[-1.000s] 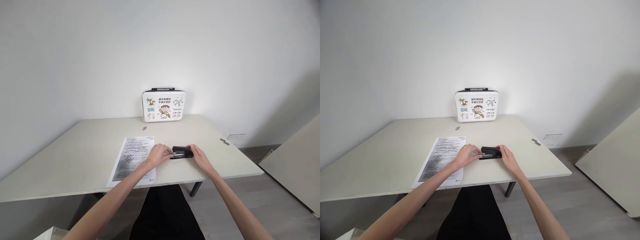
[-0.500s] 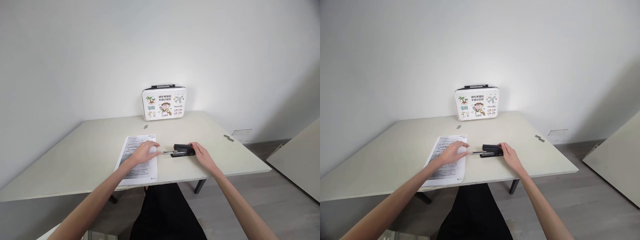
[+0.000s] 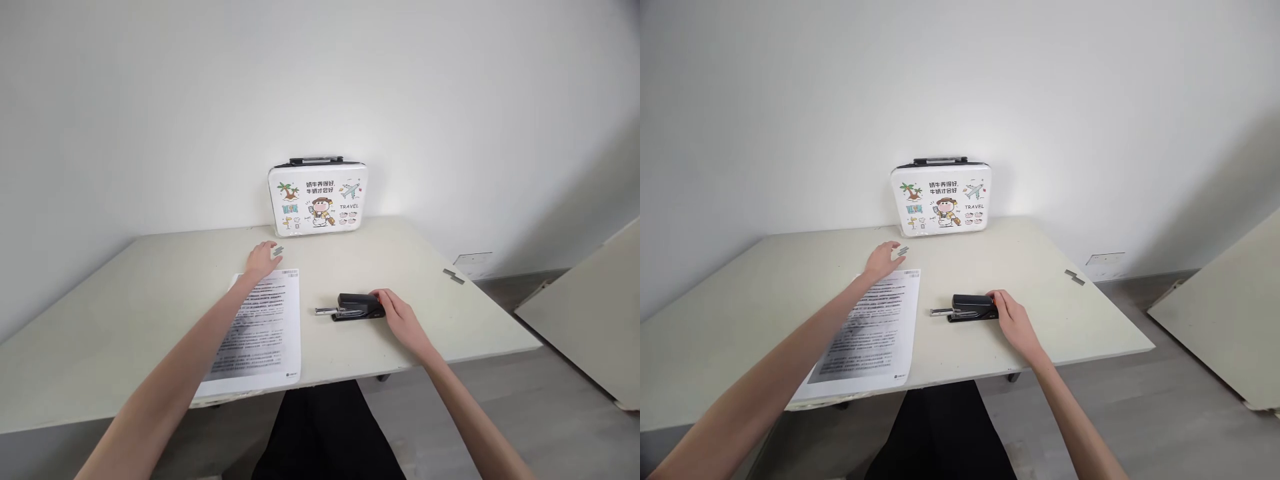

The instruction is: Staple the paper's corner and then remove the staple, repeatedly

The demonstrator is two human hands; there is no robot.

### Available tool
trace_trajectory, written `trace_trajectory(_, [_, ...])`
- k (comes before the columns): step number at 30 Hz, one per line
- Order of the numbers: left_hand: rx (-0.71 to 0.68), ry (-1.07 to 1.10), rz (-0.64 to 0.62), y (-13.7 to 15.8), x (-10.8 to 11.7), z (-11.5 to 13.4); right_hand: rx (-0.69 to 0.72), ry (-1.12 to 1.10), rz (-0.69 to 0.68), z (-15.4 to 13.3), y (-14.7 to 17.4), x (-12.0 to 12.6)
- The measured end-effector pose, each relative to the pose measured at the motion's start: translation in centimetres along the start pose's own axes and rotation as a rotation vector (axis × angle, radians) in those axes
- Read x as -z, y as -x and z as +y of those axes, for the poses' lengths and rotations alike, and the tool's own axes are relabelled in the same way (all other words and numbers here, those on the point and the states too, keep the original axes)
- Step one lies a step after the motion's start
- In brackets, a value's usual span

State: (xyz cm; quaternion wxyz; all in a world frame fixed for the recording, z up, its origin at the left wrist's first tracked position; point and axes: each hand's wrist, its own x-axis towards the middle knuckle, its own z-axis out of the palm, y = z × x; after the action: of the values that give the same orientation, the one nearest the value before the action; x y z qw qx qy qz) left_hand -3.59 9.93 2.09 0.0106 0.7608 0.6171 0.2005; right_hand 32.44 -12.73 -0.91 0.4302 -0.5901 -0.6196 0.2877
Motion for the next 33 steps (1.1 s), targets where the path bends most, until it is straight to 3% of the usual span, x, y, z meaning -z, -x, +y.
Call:
trace_trajectory(6, [0.028, -0.07, -0.043, -2.7, -2.0, -0.3, -0.015, 0.002, 0.002, 0.2, -0.2, -0.2])
trace_trajectory(10, [0.013, -0.098, -0.055, -1.9, -2.0, -0.2, -0.002, -0.006, 0.004, 0.3, -0.2, -0.2])
trace_trajectory(19, [-0.12, -0.157, -0.156, 3.4, 1.6, 0.3, 0.016, 0.013, 0.018, 0.7, 0.0, 0.0])
trace_trajectory(24, [-0.13, -0.227, -0.192, 4.1, 3.6, 0.1, 0.06, 0.004, 0.032, 0.6, -0.1, -0.2])
trace_trajectory(33, [-0.201, -0.247, -0.194, 5.3, 4.5, 0.9, 0.046, 0.002, 0.024, 1.1, -0.2, -0.4])
